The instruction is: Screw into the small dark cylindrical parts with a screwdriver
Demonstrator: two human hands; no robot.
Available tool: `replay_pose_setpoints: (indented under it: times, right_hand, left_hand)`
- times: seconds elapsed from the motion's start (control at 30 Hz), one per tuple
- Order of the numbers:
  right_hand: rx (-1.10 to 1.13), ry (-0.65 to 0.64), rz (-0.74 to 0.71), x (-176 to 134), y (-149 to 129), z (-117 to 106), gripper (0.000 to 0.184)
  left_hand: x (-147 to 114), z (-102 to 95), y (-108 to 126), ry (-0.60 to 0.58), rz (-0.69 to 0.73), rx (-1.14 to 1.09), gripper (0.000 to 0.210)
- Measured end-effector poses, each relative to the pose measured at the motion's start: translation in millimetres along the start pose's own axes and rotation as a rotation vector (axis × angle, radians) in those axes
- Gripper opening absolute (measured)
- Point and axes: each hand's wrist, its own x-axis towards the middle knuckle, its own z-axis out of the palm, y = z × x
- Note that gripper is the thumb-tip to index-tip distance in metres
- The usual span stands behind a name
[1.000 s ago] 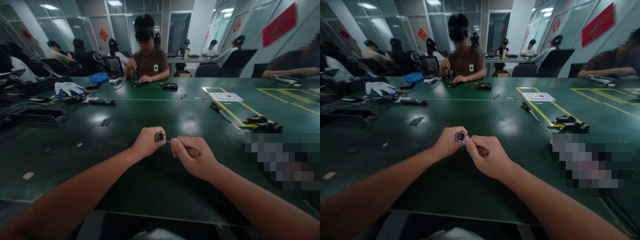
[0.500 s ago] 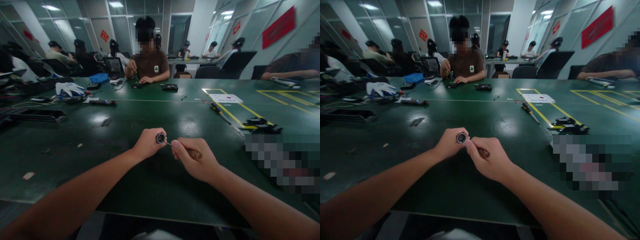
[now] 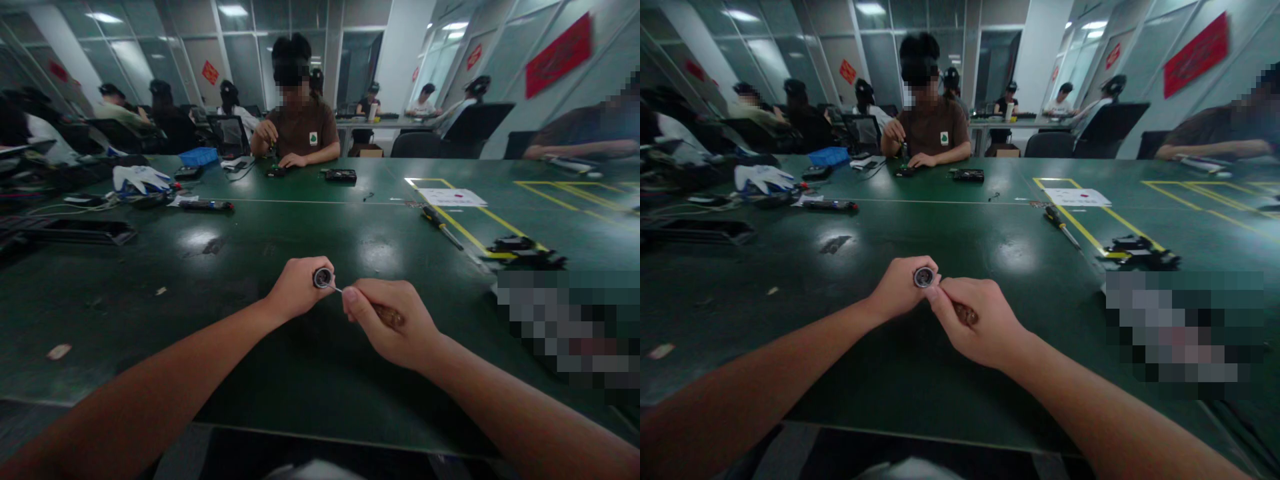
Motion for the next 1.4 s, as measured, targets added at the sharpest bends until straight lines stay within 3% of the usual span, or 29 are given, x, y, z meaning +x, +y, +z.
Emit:
replay_pose_setpoints:
  times: [0.6,0.83,1.2,1.4]
  right_hand:
    - [-0.049,0.018,0.022,-0.9,2.4,1.1,0.042]
    - [-0.116,0.017,-0.043,0.9,2.0,2.8,0.039]
    - [-0.042,0.092,0.082,-1.9,3.8,2.0,0.043]
    - [-0.069,0.13,0.071,-1.6,3.5,2.8,0.043]
  left_hand:
    - [1.5,0.5,1.1,0.006,0.001,0.011,0.005]
    - [2.7,1.9,-0.9,0.027,-0.003,0.001,0.004]
    - [-0.1,0.1,-0.4,-0.011,-0.02,0.055,0.008]
    - [-0.3,2.2,1.3,-0.049,-0.038,0.031,0.008]
